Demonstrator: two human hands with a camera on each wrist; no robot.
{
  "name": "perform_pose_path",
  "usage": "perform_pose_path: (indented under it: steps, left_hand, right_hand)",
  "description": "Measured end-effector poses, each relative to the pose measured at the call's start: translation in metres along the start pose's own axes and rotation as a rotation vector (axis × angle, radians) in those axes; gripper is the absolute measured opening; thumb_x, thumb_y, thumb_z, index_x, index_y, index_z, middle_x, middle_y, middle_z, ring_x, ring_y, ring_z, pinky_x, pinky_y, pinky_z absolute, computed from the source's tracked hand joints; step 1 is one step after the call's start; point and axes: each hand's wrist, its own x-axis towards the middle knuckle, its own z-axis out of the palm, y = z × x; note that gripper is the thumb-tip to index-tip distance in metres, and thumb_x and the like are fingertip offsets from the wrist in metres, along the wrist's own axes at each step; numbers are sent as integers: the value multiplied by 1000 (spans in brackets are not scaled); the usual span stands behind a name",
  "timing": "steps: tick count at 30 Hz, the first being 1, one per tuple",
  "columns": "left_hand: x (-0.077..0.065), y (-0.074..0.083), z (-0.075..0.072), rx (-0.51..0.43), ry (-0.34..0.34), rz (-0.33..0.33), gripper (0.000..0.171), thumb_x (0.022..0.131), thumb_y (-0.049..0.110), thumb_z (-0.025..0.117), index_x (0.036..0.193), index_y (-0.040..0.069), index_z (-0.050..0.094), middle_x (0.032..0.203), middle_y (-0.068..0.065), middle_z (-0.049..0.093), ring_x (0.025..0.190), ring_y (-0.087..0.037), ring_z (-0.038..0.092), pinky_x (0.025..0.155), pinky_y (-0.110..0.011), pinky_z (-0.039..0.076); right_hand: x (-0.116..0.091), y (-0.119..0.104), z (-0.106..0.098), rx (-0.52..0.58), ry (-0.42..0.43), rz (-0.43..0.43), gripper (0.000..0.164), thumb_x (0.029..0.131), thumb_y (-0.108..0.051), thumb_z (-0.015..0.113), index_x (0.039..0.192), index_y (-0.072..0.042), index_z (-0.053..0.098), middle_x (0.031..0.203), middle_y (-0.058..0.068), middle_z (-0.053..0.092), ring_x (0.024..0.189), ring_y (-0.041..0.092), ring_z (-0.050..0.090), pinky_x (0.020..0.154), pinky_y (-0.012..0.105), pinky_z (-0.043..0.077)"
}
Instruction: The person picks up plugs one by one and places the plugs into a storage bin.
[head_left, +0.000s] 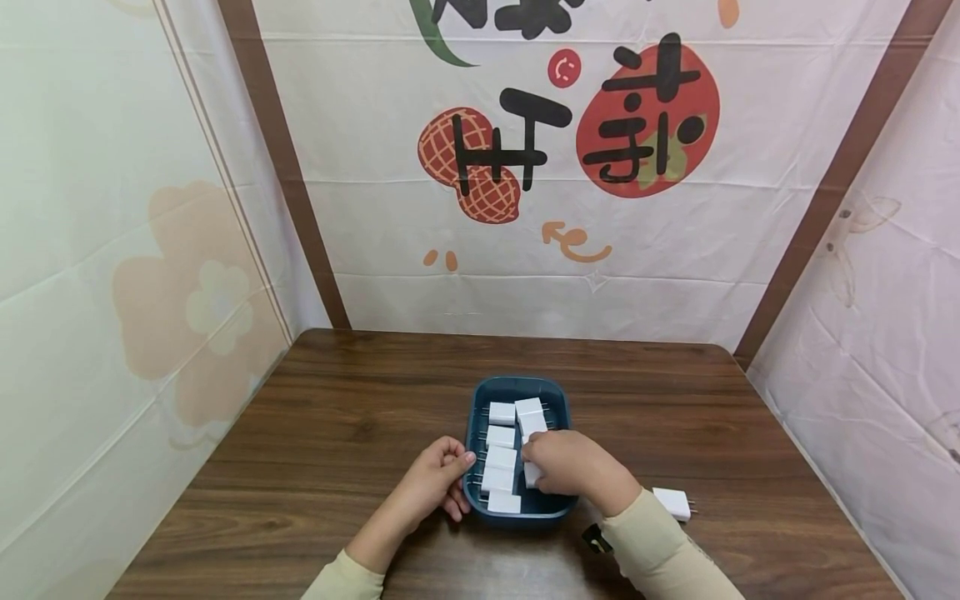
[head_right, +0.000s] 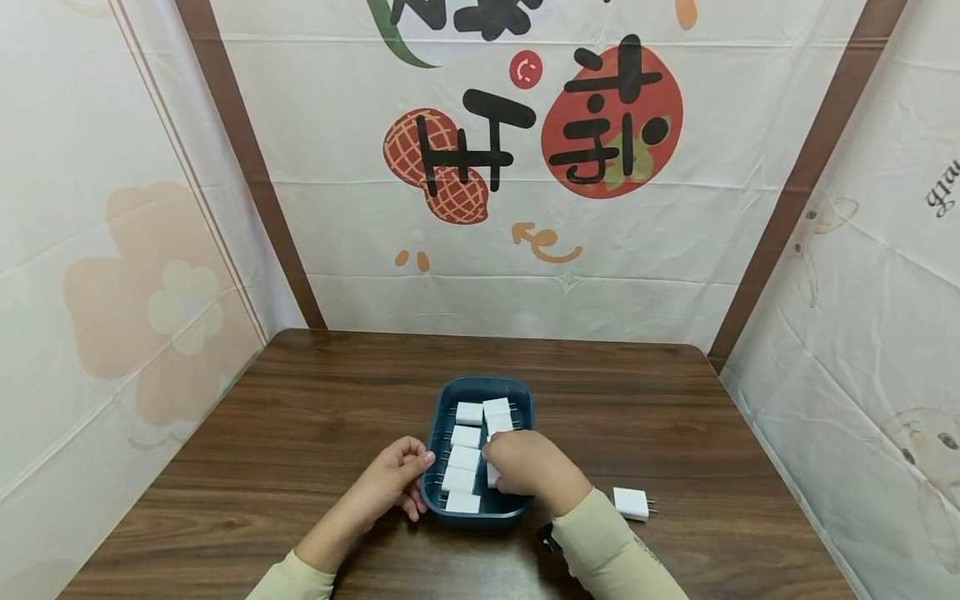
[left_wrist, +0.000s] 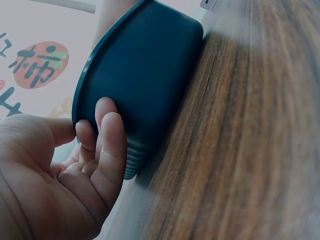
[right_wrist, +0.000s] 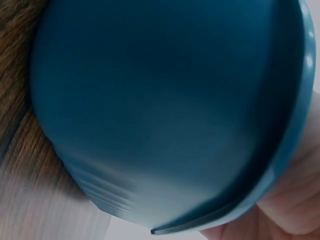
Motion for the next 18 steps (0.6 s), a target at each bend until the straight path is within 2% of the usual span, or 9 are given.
perform_pose_path:
  steps: [13,18]
  left_hand:
    - [0,0,-1,-3,-3,0,25,107,24,57,110,2,45,68,-8,64,52,-18,64,43,-28,55]
    - [0,0,0,-3,-8,9,25,107,23,57,109,1,44,66,-8,63,51,-17,64,42,-28,55]
  right_hand:
    - [0,-7,1,-51,3,22,28,86,-24,83,111,-14,76,99,1,72,70,9,54,73,30,59]
    - [-1,-8,1,-75,24,13,25,84,-22,84,106,-14,76,94,0,71,67,8,53,67,28,56]
